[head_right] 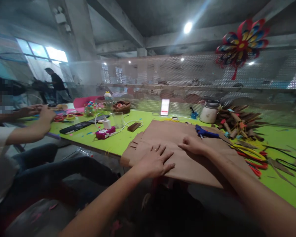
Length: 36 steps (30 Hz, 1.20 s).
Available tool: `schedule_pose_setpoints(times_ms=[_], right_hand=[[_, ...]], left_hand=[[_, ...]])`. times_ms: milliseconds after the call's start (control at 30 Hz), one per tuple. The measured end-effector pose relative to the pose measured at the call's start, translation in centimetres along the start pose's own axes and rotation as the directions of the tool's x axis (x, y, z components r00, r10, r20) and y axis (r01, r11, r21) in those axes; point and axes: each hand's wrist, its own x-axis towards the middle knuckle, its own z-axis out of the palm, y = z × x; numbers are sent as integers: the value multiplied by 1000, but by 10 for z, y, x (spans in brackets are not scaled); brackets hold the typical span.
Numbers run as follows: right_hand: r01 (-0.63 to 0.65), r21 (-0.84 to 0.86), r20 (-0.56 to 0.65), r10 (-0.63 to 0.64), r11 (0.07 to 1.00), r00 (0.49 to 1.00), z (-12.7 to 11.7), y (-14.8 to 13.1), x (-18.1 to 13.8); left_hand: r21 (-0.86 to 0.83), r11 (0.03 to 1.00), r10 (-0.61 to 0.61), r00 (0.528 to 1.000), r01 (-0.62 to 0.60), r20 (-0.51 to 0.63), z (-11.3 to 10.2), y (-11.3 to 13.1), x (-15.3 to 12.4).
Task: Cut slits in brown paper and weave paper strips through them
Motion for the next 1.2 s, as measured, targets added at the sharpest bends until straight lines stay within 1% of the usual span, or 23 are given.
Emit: schedule_pose_setpoints(times_ms=[33, 100, 167, 333, 500, 733, 833, 1067, 1200], right_hand=[[36, 9, -6, -36, 999, 999, 1, 2, -2], [61, 26, -29, -60, 998, 998, 0, 2, -5], [46, 53, -35, -45, 998, 998, -1, -3, -9], [23, 57, 39, -25, 998, 999, -6, -15, -16], [18, 26, 49, -20, 999, 999, -7, -12, -21], [20, -3, 74, -20, 1000, 997, -5, -10, -27], [20, -32, 81, -18, 999, 997, -5, -12, -26], [-52, -139, 66, 62, 989, 996, -1, -15, -19], [-78, -191, 68, 92, 979, 993, -2, -17, -17]], left_hand=[[0, 1000, 3, 1000, -3, -5, 0, 0, 0], [1, 1000, 8, 1000, -8, -16, 0, 1, 0], [3, 1000, 13, 1000, -13, -22, 0, 2, 0], [29, 999, 21, 999, -21, -32, -1, 2, 0], [60, 998, 15, 998, -11, -60, -3, 7, -2], [77, 997, 21, 999, -18, -29, -8, 22, -5], [82, 996, 23, 999, -21, -22, -8, 24, -7], [49, 998, -39, 999, 38, 16, -6, 23, -4], [60, 998, -38, 999, 35, 36, -10, 22, 2]])
